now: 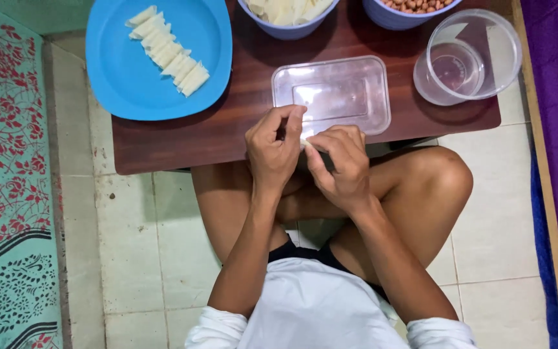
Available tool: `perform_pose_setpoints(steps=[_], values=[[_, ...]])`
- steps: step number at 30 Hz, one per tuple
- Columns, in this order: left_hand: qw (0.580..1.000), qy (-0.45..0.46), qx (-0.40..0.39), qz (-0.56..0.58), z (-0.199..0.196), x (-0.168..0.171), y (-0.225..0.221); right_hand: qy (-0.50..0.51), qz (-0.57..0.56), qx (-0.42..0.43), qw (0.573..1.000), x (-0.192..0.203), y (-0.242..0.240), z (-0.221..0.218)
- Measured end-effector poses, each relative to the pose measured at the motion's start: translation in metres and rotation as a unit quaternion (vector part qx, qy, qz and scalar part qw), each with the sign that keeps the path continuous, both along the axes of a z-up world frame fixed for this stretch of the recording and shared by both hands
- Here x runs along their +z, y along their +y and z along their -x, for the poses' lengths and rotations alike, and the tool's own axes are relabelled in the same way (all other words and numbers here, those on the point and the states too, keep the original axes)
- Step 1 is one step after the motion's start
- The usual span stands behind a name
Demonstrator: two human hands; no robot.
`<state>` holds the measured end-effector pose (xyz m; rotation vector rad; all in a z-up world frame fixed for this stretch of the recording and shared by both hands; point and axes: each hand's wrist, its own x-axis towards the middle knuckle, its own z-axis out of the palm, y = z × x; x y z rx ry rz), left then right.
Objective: Manually wrapping small pieces of filling into thin wrappers to create uniform food rolls.
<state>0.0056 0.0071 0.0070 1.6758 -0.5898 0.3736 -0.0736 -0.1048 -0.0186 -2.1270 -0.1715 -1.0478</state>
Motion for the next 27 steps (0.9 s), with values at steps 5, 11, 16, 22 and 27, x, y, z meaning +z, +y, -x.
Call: perform_pose_setpoints(steps=[5,11,16,22,27], values=[[0.995,0.053,-0.080,0.038,-0.005,0.002,0.009,0.029,-0.044,0.055,0.997,0.046,-0.007,-0.007],[0.988,0.092,-0.120,0.039,-0.017,0.009,0.019,0.091,-0.062,0.140,0.984,0.056,-0.024,-0.031],[0.986,0.123,-0.107,0.037,-0.028,0.009,0.029,0.127,-0.092,0.158,0.975,0.050,-0.033,-0.040],[0.977,0.132,-0.167,0.012,-0.034,0.013,0.025,0.147,-0.105,0.156,0.971,0.049,-0.035,-0.042],[0.977,0.126,-0.172,0.010,-0.036,0.015,0.025,0.147,-0.122,0.140,0.971,0.050,-0.036,-0.043]])
